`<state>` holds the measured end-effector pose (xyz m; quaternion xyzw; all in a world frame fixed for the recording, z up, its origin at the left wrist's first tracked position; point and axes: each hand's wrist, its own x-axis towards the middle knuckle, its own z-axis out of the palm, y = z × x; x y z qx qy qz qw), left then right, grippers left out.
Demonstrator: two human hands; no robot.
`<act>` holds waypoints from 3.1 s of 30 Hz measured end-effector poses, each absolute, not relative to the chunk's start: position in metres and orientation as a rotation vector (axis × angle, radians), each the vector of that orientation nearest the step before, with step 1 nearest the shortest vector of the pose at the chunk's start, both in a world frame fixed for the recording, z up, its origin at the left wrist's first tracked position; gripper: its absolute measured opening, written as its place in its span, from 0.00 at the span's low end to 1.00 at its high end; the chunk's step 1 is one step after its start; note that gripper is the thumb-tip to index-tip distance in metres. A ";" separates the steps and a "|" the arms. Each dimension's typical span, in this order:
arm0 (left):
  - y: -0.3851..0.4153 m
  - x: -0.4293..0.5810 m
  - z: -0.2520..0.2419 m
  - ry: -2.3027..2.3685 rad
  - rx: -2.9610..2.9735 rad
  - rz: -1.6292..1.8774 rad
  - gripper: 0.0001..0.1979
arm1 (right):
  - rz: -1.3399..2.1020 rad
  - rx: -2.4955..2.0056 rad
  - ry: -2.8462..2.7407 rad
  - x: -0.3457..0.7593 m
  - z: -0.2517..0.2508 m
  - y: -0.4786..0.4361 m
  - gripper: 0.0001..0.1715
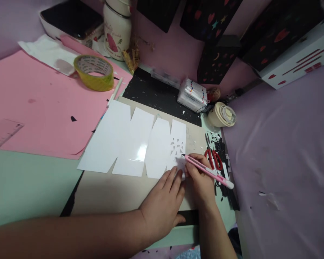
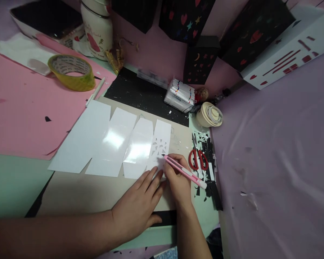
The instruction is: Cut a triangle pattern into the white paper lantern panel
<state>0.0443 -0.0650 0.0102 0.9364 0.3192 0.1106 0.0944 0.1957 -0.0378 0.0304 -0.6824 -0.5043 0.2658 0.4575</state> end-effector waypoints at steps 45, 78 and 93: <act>-0.058 0.039 0.008 0.859 2.733 0.439 0.42 | 0.878 -1.508 -1.472 0.200 0.020 -0.034 0.09; -0.059 0.037 0.007 0.841 2.751 0.411 0.43 | 0.825 -1.574 -1.413 0.194 0.024 -0.029 0.11; -0.059 0.040 0.006 0.857 2.738 0.386 0.42 | 0.729 -1.609 -1.420 0.193 0.020 -0.028 0.14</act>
